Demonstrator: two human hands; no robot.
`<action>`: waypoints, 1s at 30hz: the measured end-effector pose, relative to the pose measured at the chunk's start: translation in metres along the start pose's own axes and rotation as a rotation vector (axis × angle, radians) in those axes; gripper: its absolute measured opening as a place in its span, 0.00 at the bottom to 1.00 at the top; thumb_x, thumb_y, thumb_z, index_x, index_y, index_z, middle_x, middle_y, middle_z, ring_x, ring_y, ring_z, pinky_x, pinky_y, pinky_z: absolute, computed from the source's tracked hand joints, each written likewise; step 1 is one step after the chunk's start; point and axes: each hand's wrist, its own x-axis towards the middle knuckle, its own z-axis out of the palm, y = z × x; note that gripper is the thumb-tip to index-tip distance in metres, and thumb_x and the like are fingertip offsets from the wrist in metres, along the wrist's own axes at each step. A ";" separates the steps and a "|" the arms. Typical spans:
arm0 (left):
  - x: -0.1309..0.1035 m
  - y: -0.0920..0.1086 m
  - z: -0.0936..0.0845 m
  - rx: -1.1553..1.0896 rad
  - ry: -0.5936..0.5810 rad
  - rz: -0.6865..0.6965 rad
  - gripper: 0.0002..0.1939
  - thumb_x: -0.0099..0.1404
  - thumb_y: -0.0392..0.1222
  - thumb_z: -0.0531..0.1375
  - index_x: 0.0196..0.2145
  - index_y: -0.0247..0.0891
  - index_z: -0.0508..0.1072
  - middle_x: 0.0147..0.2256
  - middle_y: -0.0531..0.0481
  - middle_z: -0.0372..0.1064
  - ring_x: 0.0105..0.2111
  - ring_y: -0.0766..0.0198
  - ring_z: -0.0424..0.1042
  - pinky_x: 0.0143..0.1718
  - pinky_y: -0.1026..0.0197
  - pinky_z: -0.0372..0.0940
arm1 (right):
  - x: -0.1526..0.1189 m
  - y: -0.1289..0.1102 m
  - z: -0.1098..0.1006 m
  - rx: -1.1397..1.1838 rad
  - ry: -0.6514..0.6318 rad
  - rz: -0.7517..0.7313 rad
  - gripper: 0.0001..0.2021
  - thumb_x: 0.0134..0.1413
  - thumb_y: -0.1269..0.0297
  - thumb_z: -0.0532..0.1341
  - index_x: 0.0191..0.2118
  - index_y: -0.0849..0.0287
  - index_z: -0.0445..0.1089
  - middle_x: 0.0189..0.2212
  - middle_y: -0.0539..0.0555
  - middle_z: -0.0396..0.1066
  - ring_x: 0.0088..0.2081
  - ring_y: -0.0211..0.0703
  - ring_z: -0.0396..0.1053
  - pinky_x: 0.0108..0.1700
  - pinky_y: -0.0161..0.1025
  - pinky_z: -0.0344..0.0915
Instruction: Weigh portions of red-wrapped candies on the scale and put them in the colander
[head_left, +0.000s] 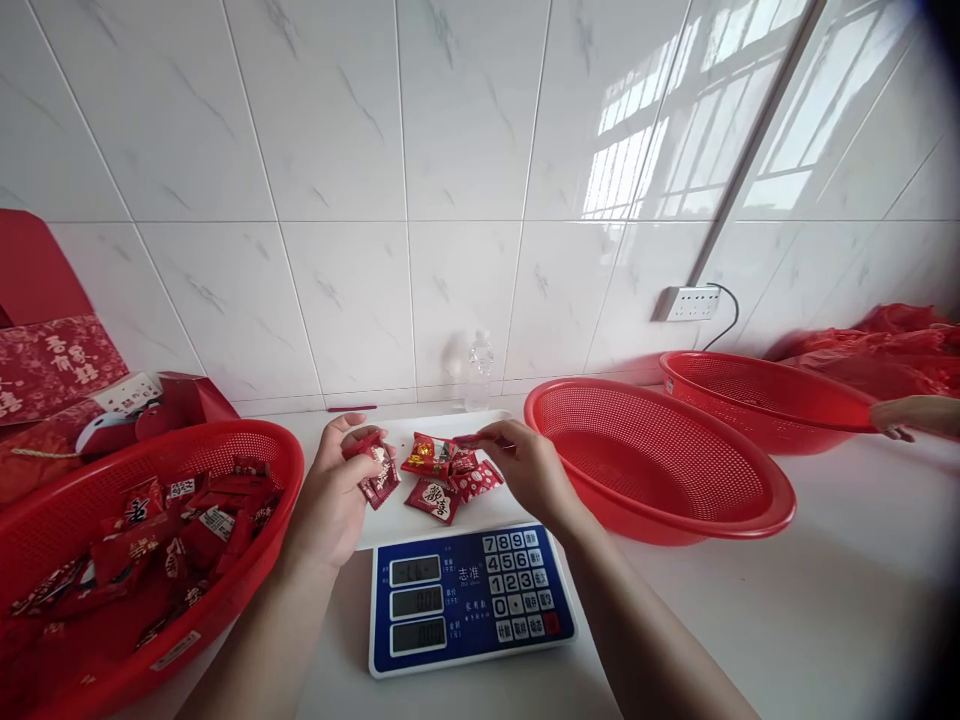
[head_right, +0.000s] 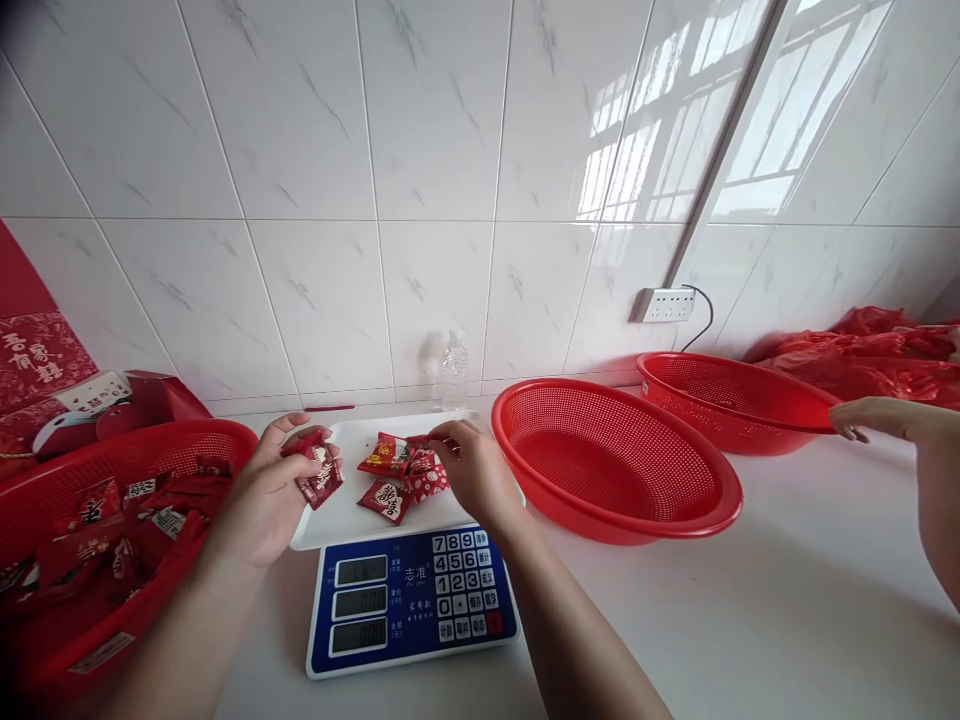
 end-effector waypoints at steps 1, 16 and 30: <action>-0.001 -0.002 0.001 0.013 -0.022 0.011 0.27 0.42 0.27 0.61 0.41 0.43 0.65 0.33 0.55 0.70 0.32 0.66 0.71 0.33 0.64 0.65 | -0.002 0.000 0.005 -0.023 -0.047 -0.016 0.07 0.53 0.66 0.57 0.33 0.56 0.73 0.34 0.53 0.75 0.36 0.41 0.71 0.38 0.38 0.65; -0.009 -0.012 0.004 0.312 -0.200 0.121 0.23 0.55 0.34 0.60 0.49 0.44 0.64 0.39 0.52 0.68 0.39 0.63 0.71 0.38 0.61 0.64 | -0.006 0.000 0.002 -0.358 -0.132 -0.103 0.11 0.58 0.68 0.56 0.42 0.55 0.74 0.41 0.55 0.75 0.43 0.46 0.71 0.45 0.43 0.66; -0.010 -0.015 0.006 0.435 -0.240 0.155 0.21 0.56 0.36 0.59 0.49 0.43 0.65 0.40 0.49 0.68 0.38 0.62 0.70 0.38 0.60 0.65 | -0.006 -0.005 0.002 -0.422 -0.336 -0.199 0.15 0.58 0.72 0.55 0.48 0.57 0.72 0.48 0.56 0.73 0.53 0.48 0.64 0.54 0.48 0.61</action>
